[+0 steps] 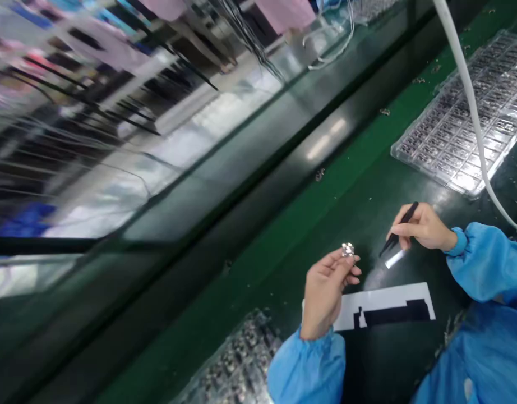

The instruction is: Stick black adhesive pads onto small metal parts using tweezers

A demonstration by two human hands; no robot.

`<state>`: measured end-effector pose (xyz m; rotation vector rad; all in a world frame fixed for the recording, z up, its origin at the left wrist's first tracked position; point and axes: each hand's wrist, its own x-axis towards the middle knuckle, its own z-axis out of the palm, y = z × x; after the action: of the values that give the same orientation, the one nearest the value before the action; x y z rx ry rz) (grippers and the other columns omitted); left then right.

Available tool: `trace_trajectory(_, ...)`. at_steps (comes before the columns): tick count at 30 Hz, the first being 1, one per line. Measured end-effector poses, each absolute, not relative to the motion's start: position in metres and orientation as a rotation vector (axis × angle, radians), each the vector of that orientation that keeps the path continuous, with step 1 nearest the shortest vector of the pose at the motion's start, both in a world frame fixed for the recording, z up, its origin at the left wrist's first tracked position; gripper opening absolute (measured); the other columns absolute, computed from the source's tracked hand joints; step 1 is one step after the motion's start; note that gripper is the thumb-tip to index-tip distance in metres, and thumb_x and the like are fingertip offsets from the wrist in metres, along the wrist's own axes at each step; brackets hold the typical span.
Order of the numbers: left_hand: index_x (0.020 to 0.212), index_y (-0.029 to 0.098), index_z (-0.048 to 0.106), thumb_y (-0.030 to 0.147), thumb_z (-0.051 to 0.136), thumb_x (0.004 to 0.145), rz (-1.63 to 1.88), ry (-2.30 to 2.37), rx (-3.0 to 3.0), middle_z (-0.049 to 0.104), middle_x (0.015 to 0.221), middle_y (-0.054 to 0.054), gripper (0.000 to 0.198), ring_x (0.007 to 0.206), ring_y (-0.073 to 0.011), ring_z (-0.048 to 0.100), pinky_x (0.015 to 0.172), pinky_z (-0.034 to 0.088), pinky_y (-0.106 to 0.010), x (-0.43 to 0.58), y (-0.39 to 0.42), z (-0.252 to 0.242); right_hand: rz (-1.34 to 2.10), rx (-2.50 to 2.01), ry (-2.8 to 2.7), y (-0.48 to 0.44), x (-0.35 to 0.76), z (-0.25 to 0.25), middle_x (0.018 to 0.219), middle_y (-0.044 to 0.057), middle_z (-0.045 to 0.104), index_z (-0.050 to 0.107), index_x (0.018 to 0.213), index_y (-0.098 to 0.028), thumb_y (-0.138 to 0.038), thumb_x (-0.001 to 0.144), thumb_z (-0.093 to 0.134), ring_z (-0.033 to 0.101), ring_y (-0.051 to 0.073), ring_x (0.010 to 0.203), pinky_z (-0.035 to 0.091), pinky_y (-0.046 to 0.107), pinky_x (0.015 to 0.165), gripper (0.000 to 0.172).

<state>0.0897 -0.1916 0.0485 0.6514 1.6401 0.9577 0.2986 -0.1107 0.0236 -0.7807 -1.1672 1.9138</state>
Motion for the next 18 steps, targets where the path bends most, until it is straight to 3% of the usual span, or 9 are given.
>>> trace_trajectory(7,0.090,0.009,0.066,0.029,0.076,0.060,0.992,1.500,0.401,0.071,0.080,-0.008,0.038,0.053,-0.0090,0.059,0.044,0.046,-0.018,0.142,-0.236,0.014,2.038,-0.869,-1.252,-0.123,0.285,0.008,0.041,-0.002,0.059,0.057,0.065,-0.011,-0.040,0.061,0.078,0.055,0.010,0.033,0.044,0.017,0.033,0.036)
trace_trajectory(18,0.087,0.008,0.067,0.029,0.075,0.061,0.995,1.510,0.408,0.070,0.079,-0.007,0.034,0.053,-0.0103,0.061,0.043,0.047,-0.018,0.145,-0.234,0.014,2.025,-0.930,-1.298,-0.125,0.281,0.003,0.040,-0.003,0.057,0.054,0.065,-0.012,-0.041,0.060,0.077,0.055,0.010,0.033,0.043,0.016,0.032,0.037)
